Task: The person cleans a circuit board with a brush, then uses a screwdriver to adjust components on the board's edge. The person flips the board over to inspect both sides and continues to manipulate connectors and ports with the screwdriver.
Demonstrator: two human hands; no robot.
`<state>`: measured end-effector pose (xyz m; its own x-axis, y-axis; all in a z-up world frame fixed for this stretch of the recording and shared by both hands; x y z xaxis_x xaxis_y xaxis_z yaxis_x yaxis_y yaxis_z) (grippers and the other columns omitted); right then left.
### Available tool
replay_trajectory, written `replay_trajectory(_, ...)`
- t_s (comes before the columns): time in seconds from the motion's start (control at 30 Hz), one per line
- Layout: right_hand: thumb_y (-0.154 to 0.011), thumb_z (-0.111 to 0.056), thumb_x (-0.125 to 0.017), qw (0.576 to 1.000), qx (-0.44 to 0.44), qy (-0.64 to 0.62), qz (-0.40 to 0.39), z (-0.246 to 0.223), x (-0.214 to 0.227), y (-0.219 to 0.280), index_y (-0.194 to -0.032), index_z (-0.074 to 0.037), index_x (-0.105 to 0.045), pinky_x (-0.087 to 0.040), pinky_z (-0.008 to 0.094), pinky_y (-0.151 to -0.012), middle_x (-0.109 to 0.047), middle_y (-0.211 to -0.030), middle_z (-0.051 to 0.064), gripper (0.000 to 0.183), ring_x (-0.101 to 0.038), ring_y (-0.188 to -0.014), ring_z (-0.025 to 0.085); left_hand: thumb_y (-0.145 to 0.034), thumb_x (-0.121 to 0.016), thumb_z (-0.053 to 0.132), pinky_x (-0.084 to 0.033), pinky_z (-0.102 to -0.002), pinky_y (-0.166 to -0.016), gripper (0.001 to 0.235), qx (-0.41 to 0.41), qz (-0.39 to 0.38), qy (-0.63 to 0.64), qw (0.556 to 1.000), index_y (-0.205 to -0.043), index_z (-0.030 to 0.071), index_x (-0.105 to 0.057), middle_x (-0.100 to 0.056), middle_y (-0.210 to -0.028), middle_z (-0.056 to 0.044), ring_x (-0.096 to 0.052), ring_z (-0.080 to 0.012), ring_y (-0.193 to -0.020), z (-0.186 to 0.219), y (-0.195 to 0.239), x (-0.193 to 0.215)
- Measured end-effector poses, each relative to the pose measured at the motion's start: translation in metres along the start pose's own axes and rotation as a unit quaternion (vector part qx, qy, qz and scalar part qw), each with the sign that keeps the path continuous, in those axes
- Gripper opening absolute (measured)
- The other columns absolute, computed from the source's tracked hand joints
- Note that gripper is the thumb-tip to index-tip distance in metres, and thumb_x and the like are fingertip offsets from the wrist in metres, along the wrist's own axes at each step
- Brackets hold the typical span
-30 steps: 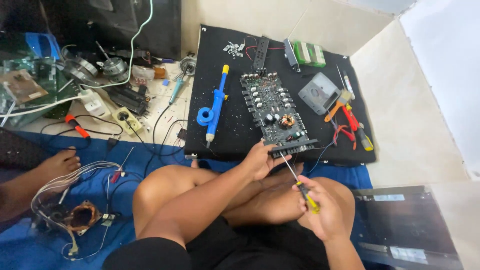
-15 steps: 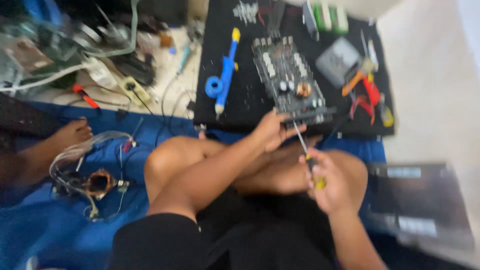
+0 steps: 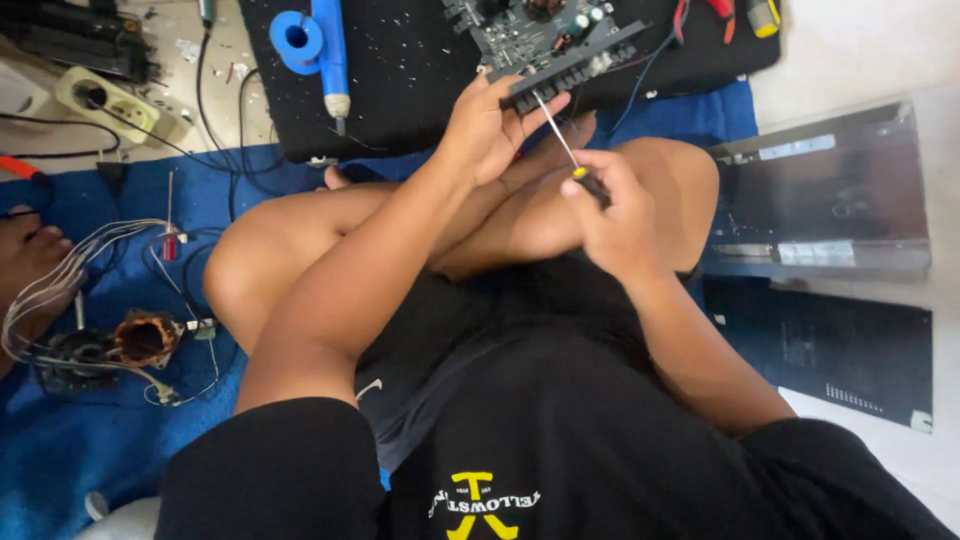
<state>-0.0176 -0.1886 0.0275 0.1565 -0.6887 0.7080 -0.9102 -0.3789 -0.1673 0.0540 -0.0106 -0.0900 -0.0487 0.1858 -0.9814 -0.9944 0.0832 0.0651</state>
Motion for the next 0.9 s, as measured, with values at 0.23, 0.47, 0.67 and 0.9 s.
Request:
replay_trajectory(0.23, -0.098, 0.0, -0.048, 0.559, -0.331, -0.74, -0.173, 0.035, 0.012, -0.004, -0.144, 0.003, -0.052, -0.043, 0.023, -0.065, -0.059, -0.122, 0.024, 0.047, -0.055, -0.088, 0.018, -0.101, -0.054, -0.001, -0.06, -0.052, -0.102, 0.02, -0.009, -0.016, 0.014, 1.0, -0.119, -0.008, -0.051, -0.064, -0.116, -0.024, -0.068, -0.0352, -0.105, 0.001, -0.005, 0.002)
replay_trajectory(0.47, -0.087, 0.01, -0.067, 0.999, 0.038, -0.015, 0.01, -0.014, 0.009, -0.003, -0.122, 0.003, -0.065, -0.047, 0.03, -0.087, -0.061, -0.106, 0.012, 0.036, -0.058, -0.091, 0.021, -0.101, -0.054, -0.001, -0.062, -0.045, -0.099, 0.023, 0.005, 0.017, -0.029, 0.999, -0.124, -0.005, -0.053, -0.064, -0.118, -0.023, -0.069, -0.0324, -0.105, 0.007, 0.004, -0.015)
replay_trajectory(0.67, -0.091, 0.008, -0.06, 0.997, 0.068, -0.01, -0.038, -0.038, 0.05, -0.022, -0.131, 0.005, -0.066, -0.045, 0.029, -0.083, -0.055, -0.124, 0.019, 0.041, -0.055, -0.096, 0.025, -0.102, -0.051, 0.003, -0.058, -0.049, -0.104, 0.021, -0.034, -0.049, 0.019, 0.998, -0.118, -0.009, -0.057, -0.064, -0.121, -0.024, -0.066, -0.0339, -0.11, 0.024, 0.008, -0.049)
replay_trajectory(0.9, -0.096, 0.018, -0.073, 0.971, 0.15, -0.151, 0.107, -0.075, 0.077, -0.042, -0.135, 0.006, -0.04, -0.054, 0.037, -0.104, -0.061, -0.121, 0.025, 0.052, -0.065, -0.111, 0.03, -0.106, -0.049, 0.013, -0.052, -0.05, -0.111, 0.03, -0.041, -0.089, 0.013, 0.995, -0.119, -0.012, -0.061, -0.066, -0.123, -0.027, -0.064, -0.0392, -0.119, 0.047, 0.007, -0.086)
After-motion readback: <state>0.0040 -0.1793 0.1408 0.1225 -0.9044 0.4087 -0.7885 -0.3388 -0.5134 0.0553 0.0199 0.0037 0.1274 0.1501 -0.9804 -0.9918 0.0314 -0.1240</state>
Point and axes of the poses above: each hand's wrist, its own y-axis away from the middle knuckle, its own x-axis out of the back of the hand, z = x × y, the point moved 3 cm from there along -y, towards the middle knuckle
